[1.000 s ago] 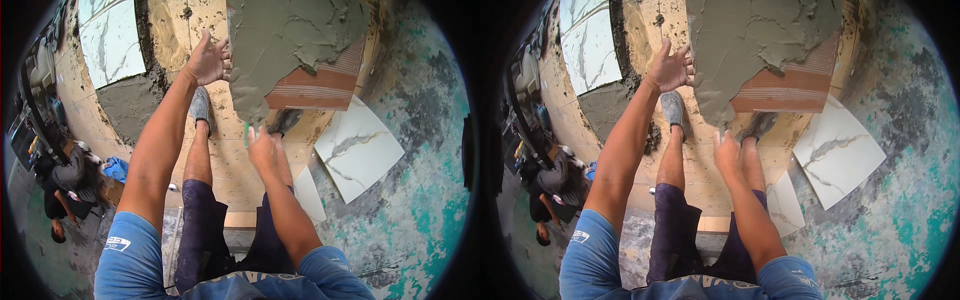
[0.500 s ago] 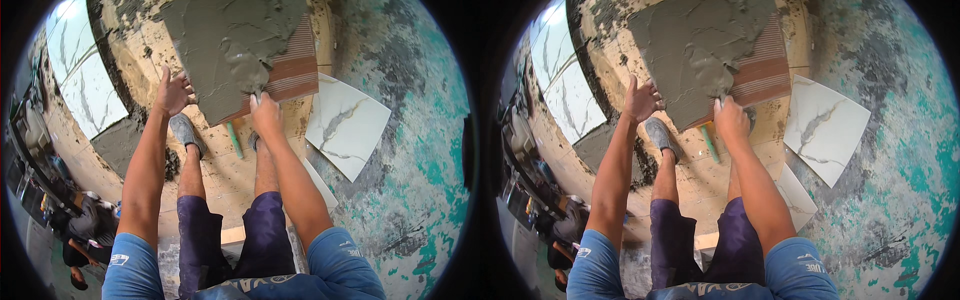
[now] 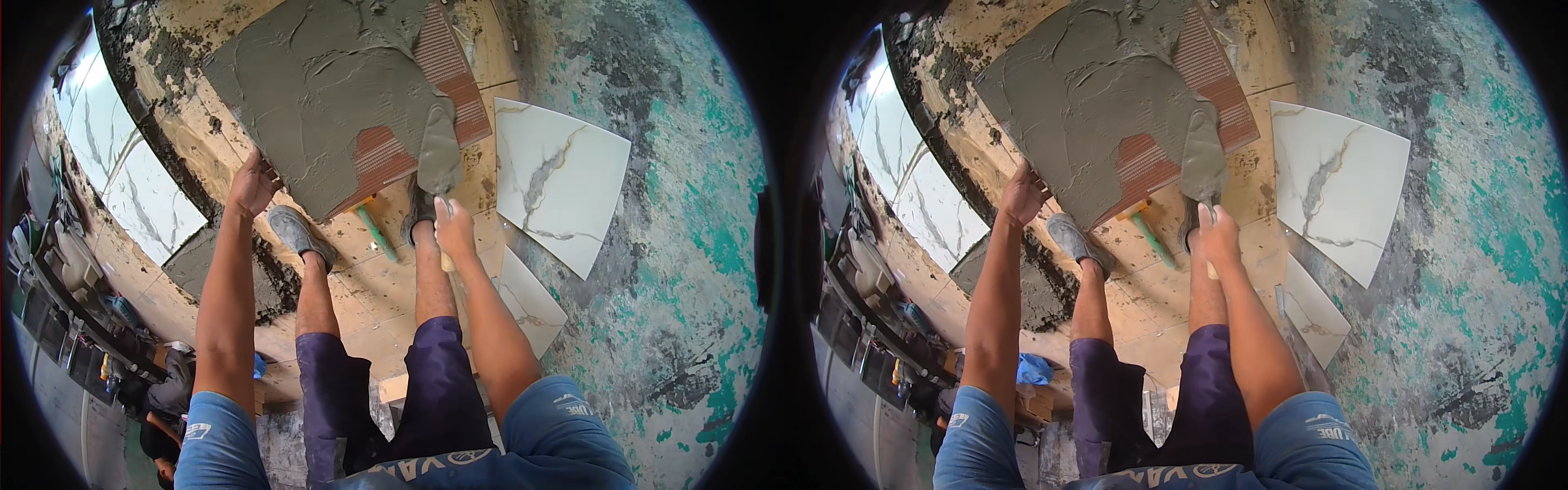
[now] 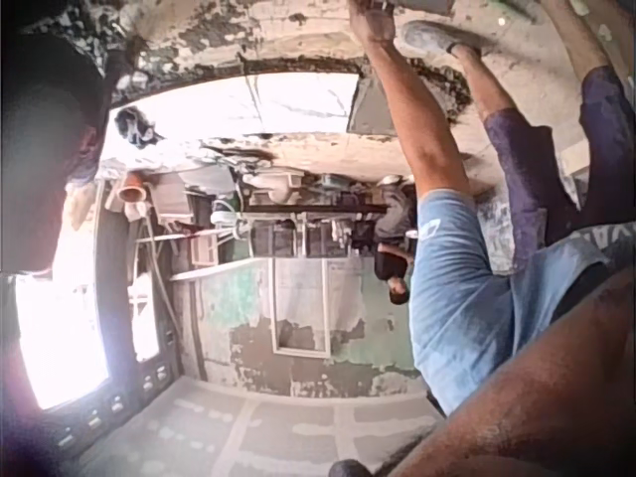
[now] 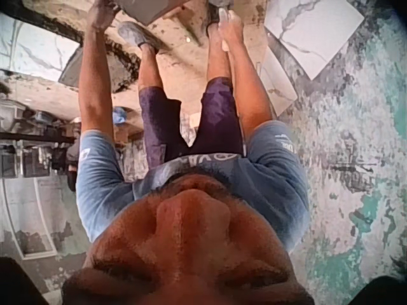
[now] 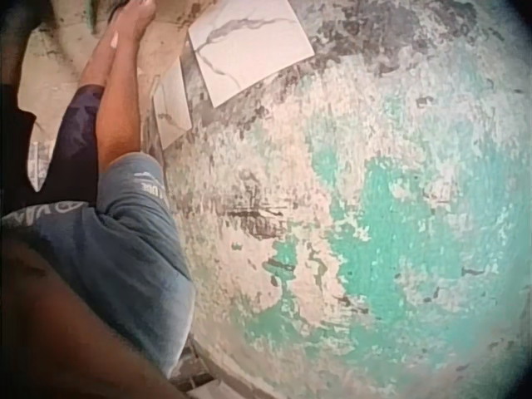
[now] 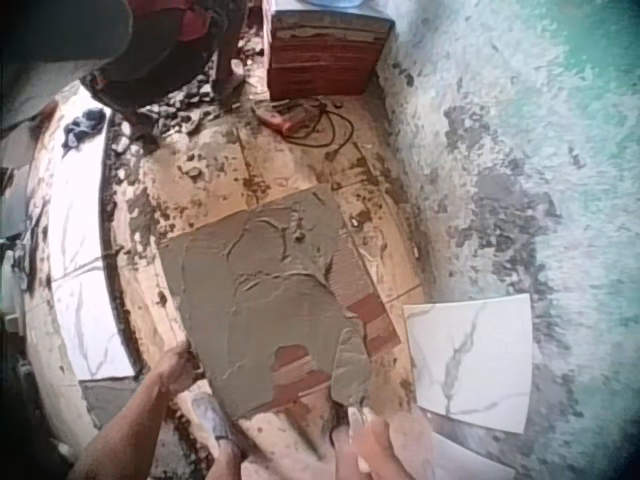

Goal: The person scoops mortar and spreads it onto the back of a tile using a trowel, places the tile onto the floor, and taps it into place using a mallet and by hand.

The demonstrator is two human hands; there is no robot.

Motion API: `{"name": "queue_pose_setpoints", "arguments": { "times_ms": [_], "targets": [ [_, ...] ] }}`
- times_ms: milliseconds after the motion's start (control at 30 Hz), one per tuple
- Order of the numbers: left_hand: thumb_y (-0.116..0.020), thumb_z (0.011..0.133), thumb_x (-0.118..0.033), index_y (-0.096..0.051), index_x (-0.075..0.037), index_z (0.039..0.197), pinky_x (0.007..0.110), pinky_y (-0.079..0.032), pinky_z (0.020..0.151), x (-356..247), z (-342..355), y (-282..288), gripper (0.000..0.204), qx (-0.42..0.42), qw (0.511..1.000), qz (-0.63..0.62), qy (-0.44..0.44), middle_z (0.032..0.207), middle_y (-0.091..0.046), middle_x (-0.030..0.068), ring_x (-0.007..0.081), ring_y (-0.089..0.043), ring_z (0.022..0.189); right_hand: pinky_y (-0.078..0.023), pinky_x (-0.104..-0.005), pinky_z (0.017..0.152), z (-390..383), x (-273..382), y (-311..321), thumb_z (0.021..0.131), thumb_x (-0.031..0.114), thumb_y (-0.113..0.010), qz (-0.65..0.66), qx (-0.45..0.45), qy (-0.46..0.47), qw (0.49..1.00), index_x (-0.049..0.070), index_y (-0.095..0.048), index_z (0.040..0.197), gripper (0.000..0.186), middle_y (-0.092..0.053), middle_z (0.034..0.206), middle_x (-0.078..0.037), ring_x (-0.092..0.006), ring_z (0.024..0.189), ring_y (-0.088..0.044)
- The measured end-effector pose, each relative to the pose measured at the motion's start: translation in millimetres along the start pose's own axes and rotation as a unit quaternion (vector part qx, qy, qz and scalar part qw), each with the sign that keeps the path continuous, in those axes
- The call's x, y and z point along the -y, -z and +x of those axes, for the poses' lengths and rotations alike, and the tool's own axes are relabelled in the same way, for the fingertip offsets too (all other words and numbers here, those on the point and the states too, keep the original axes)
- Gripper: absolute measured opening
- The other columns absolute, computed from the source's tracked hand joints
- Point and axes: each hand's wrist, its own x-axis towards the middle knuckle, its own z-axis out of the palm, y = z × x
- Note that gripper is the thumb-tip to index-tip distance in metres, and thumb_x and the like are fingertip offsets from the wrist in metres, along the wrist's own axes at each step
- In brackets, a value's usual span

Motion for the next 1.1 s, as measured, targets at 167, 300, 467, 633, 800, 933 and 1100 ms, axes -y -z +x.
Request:
{"name": "queue_pose_setpoints", "arguments": {
  "times_ms": [167,300,467,633,800,933,1100],
  "targets": [
    [-0.029,0.103,-0.046,-0.047,-0.009,0.13,0.045,-0.045,0.09,4.6,3.2,-5.7,0.049,-0.045,0.999,0.005,-0.001,0.115,-0.057,0.01,0.0251,-0.056,0.104,-0.047,-0.0505,0.079,2.4,-3.7,-22.5,0.094,0.04,-0.05,-0.02,0.017,0.072,0.997,-0.001,-0.06,0.098,0.042,-0.062,0.092,-0.031,-0.0488,0.093,-0.058],
    [-0.03,0.103,-0.045,-0.047,-0.008,0.131,0.044,-0.046,0.089,4.8,4.5,-7.4,0.049,-0.07,0.997,0.013,0.0,0.117,-0.057,0.0108,0.0256,-0.055,0.107,-0.047,-0.0521,0.077,-44.0,-19.9,-53.4,0.094,0.039,-0.051,-0.071,0.073,0.088,0.991,0.0,-0.06,0.098,0.04,-0.062,0.088,-0.03,-0.0488,0.09,-0.059],
    [-0.029,0.103,-0.046,-0.046,-0.007,0.131,0.045,-0.045,0.092,3.7,4.0,-13.0,0.051,-0.081,0.996,0.018,-0.017,0.121,-0.056,0.0138,0.0272,-0.055,0.107,-0.047,-0.0527,0.074,-107.0,-53.2,-57.5,0.093,0.035,-0.052,-0.101,0.112,0.013,0.988,-0.001,-0.057,0.102,0.038,-0.062,0.089,-0.03,-0.0501,0.087,-0.059],
    [-0.027,0.104,-0.042,-0.042,-0.004,0.133,0.048,-0.045,0.093,-0.1,-1.3,-18.5,0.051,-0.069,0.997,0.025,-0.013,0.127,-0.05,0.0169,0.0293,-0.053,0.11,-0.046,-0.0524,0.079,-79.6,-36.5,-91.4,0.086,0.023,-0.062,-0.032,-0.127,0.285,0.949,-0.006,-0.046,0.111,0.042,-0.056,0.098,-0.031,-0.0482,0.091,-0.056],
    [-0.026,0.104,-0.042,-0.042,-0.005,0.134,0.047,-0.044,0.093,-1.7,-2.7,-20.1,0.05,-0.073,0.997,0.034,-0.006,0.126,-0.05,0.0154,0.0282,-0.053,0.109,-0.046,-0.0502,0.08,-18.9,-7.8,-165.3,0.081,0.013,-0.067,0.003,-0.222,0.099,0.97,-0.006,-0.047,0.115,0.043,-0.057,0.097,-0.028,-0.0471,0.091,-0.055],
    [-0.028,0.104,-0.043,-0.042,-0.008,0.134,0.047,-0.044,0.093,2.8,-1.0,-15.5,0.048,-0.064,0.996,0.057,-0.019,0.125,-0.051,0.0121,0.0253,-0.052,0.109,-0.045,-0.0498,0.086,7.2,-25.2,-230.0,0.085,0.017,-0.065,-0.029,-0.199,0.131,0.971,-0.008,-0.049,0.118,0.044,-0.055,0.106,-0.032,-0.0452,0.1,-0.056],
    [-0.028,0.104,-0.043,-0.041,-0.008,0.135,0.048,-0.043,0.096,7.1,6.8,-19.7,0.048,-0.081,0.994,0.062,-0.029,0.124,-0.05,0.0123,0.027,-0.051,0.113,-0.045,-0.0495,0.086,-25.3,-72.2,-276.1,0.087,0.017,-0.061,-0.04,-0.177,0.116,0.977,-0.006,-0.052,0.117,0.039,-0.057,0.107,-0.029,-0.0446,0.101,-0.055]
  ]
}}
